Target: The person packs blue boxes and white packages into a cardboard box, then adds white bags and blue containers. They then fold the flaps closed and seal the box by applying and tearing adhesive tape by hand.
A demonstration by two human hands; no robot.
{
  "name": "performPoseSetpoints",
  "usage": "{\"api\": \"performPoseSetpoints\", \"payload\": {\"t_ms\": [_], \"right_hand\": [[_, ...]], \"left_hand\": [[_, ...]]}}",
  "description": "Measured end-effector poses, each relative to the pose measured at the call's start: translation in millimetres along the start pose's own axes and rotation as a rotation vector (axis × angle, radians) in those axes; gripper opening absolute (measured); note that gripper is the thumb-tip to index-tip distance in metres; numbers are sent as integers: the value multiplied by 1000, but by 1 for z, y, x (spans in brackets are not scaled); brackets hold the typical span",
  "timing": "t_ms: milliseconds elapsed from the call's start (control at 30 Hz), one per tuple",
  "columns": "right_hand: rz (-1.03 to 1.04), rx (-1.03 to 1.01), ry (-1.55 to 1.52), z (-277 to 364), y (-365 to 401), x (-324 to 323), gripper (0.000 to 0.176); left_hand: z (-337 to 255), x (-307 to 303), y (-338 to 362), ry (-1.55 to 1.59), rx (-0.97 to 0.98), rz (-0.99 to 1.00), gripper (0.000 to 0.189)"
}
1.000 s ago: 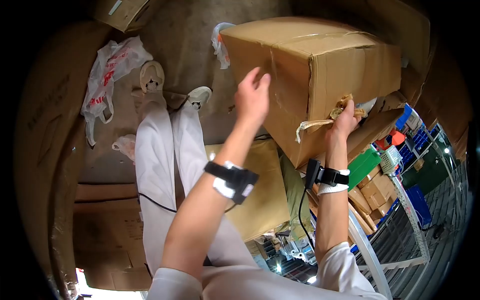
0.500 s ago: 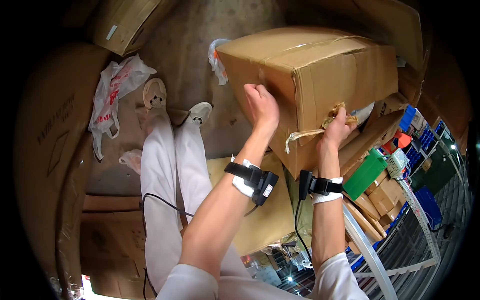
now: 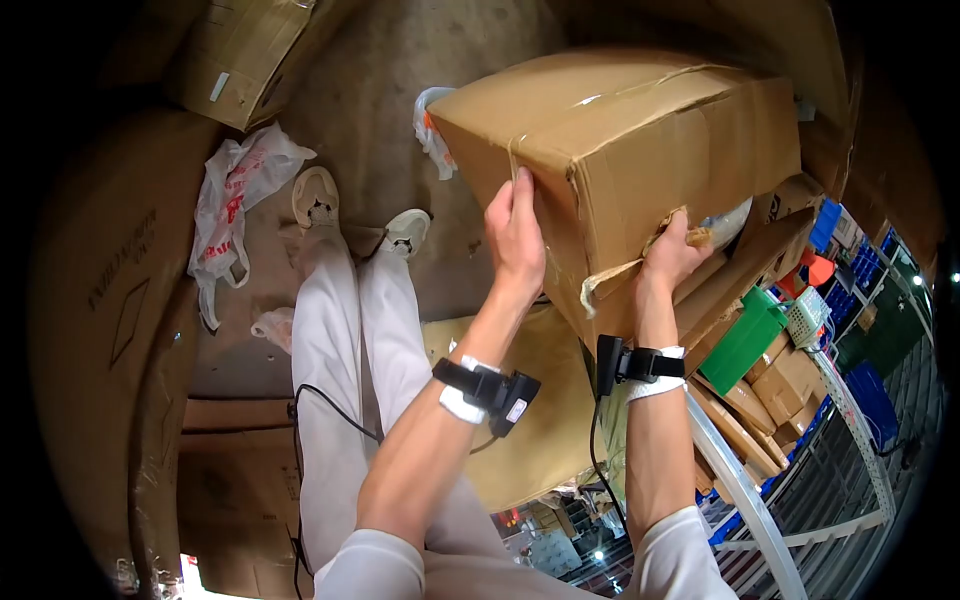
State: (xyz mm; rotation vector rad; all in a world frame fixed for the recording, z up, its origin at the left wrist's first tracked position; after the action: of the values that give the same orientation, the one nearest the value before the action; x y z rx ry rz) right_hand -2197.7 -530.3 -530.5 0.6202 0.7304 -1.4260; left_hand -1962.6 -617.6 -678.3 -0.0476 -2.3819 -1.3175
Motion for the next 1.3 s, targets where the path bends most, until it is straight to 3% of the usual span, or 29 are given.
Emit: {"api": "performPoseSetpoints", "payload": {"t_ms": [100, 233, 333, 400, 433, 533, 633, 700, 800, 900, 1000, 1233, 1300], "right_hand": [[-23, -53, -41, -4, 2, -2, 58], [-35, 35, -2, -11, 16, -5, 55], [-21, 43, 85, -13, 20, -9, 55], [3, 42, 156, -5, 21, -9, 55], [22, 18, 141, -5, 18, -9, 45], [69, 34, 188, -6, 4, -26, 52], [53, -188, 45, 76, 19, -50, 43], [160, -316, 39, 118, 36, -41, 42], [333, -604, 569, 157, 64, 10, 47], [370, -579, 387, 154, 72, 44, 49], [242, -497, 388, 142, 69, 66, 48], [113, -520, 369, 128, 70, 75, 45], [105, -531, 358, 126, 69, 75, 45]], "left_hand": [[-1, -9, 16, -3, -5, -61, 45], [-13, -21, 37, 15, 46, -170, 47], [-5, -44, 29, -51, -73, -126, 41], [6, -49, 27, 107, -196, -80, 33], [8, -51, 25, 135, -244, -44, 32], [0, -49, 21, 140, -330, 44, 29], [-26, -34, 23, 57, -390, 69, 24], [-28, -37, 10, 47, -333, 100, 27], [-20, -38, 6, 138, -314, 111, 30], [-19, -35, 3, 197, -256, 59, 29], [-34, -28, 7, 208, -144, 67, 30], [-53, -24, 29, -16, -25, -125, 33], [-63, -15, 45, -10, -15, -39, 36]]}}
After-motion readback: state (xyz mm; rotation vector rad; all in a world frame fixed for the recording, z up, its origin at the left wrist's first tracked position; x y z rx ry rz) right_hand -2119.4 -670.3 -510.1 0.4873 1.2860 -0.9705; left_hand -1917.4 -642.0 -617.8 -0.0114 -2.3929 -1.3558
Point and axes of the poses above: each hand's wrist, its own y-axis away from the middle knuckle, its own x-axis out of the palm, z = x × y, the point moved 10 cm from there along -y, towards the middle knuckle, and after that the axes turned 2 degrees about x, right-handed, at the moved point
